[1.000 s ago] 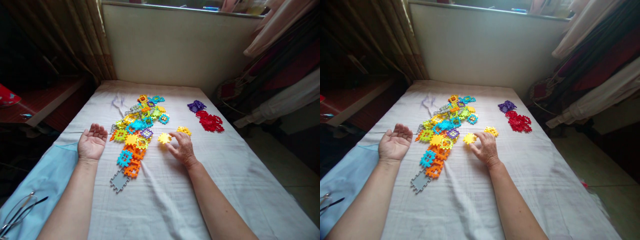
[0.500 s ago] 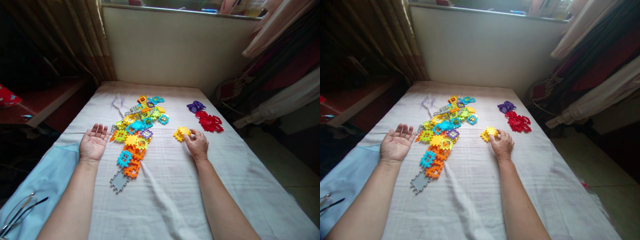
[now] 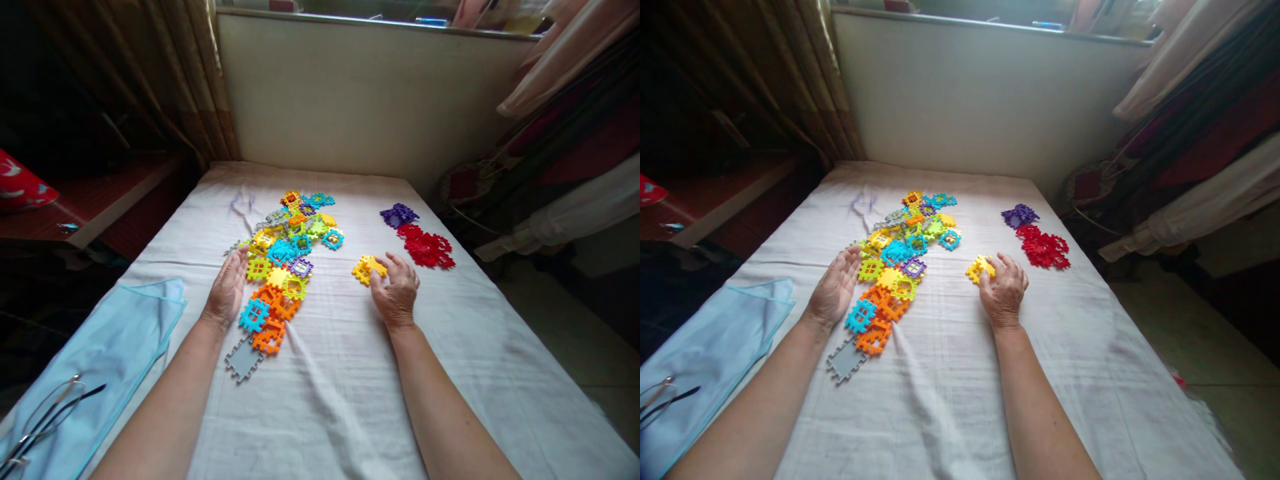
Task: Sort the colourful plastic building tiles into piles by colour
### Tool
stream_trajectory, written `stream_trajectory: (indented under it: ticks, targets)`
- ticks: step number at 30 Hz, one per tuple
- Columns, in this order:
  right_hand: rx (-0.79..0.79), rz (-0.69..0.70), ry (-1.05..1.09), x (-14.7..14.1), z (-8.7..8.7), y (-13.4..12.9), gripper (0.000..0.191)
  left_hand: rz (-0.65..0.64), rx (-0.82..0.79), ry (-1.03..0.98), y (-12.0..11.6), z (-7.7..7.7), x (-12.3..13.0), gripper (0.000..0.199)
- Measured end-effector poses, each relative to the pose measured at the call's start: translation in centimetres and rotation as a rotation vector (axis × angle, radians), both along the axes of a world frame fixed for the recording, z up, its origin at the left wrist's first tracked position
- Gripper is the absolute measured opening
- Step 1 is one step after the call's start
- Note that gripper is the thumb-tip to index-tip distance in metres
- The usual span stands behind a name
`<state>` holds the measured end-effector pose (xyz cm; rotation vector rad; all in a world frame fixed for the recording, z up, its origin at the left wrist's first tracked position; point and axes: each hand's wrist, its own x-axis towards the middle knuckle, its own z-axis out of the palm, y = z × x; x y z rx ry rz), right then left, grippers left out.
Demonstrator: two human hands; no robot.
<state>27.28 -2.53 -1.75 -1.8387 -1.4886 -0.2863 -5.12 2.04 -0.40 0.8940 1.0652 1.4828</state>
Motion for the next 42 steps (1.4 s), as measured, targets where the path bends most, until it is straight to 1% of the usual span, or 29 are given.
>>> stream_trajectory:
  ticks: [3,6,8,11,13,14,16,18,20,22,24,26,28,30,32,36,42]
  targets:
    - [0.036,0.16,-0.031,-2.1,0.7,-0.3,0.025,-0.067,0.058,0.125,-0.4,-0.4,0.9,0.047]
    - [0.06,0.37,-0.06,-4.8,1.3,-0.8,0.024,-0.122,0.116,0.268,-0.7,-0.9,1.3,0.048]
    - [0.054,0.518,-0.085,-6.6,1.6,-1.2,0.026,-0.144,0.129,0.315,-0.8,-1.2,1.4,0.049]
    - [-0.011,0.696,-0.146,-8.5,1.6,-1.8,0.033,-0.134,0.123,0.327,-0.9,-1.2,1.6,0.05]
    - [-0.075,0.76,-0.18,-9.1,1.3,-2.1,0.035,-0.125,0.108,0.319,-1.0,-1.1,1.8,0.05]
    - [-0.104,0.77,-0.185,-9.1,1.2,-2.1,0.034,-0.125,0.098,0.318,-1.0,-1.1,1.8,0.05]
    - [-0.14,0.75,-0.17,-9.0,0.9,-2.1,0.026,-0.134,0.084,0.354,-1.0,-1.0,1.8,0.05]
    - [-0.147,0.697,-0.141,-8.6,0.8,-1.9,0.018,-0.131,0.121,0.471,-1.0,-0.9,1.7,0.052]
    - [-0.142,0.636,-0.118,-8.2,0.7,-1.7,0.019,-0.144,0.196,0.646,-0.9,-0.8,1.6,0.055]
    - [-0.142,0.575,-0.107,-8.0,0.8,-1.6,0.022,-0.191,0.254,0.822,-0.9,-0.7,1.6,0.06]
    - [-0.161,0.529,-0.107,-8.0,0.9,-1.5,0.021,-0.251,0.265,0.955,-1.0,-0.6,1.5,0.064]
    - [-0.192,0.517,-0.124,-8.2,1.2,-1.5,0.019,-0.283,0.267,1.036,-1.0,-0.6,1.5,0.064]
    - [-0.225,0.53,-0.147,-8.5,1.5,-1.5,0.016,-0.289,0.279,1.079,-1.0,-0.7,1.5,0.061]
    - [-0.262,0.533,-0.169,-8.9,1.9,-1.3,0.018,-0.282,0.295,1.097,-0.9,-0.8,1.5,0.058]
    - [-0.307,0.507,-0.186,-9.3,2.2,-1.1,0.021,-0.27,0.303,1.1,-0.7,-1.0,1.5,0.055]
    - [-0.38,0.418,-0.204,-9.7,2.4,-0.3,0.024,-0.26,0.316,1.093,-0.6,-1.3,1.5,0.051]
    - [-0.409,0.252,-0.184,-10.1,2.6,1.1,0.029,-0.232,0.325,1.107,-0.6,-1.5,1.7,0.044]
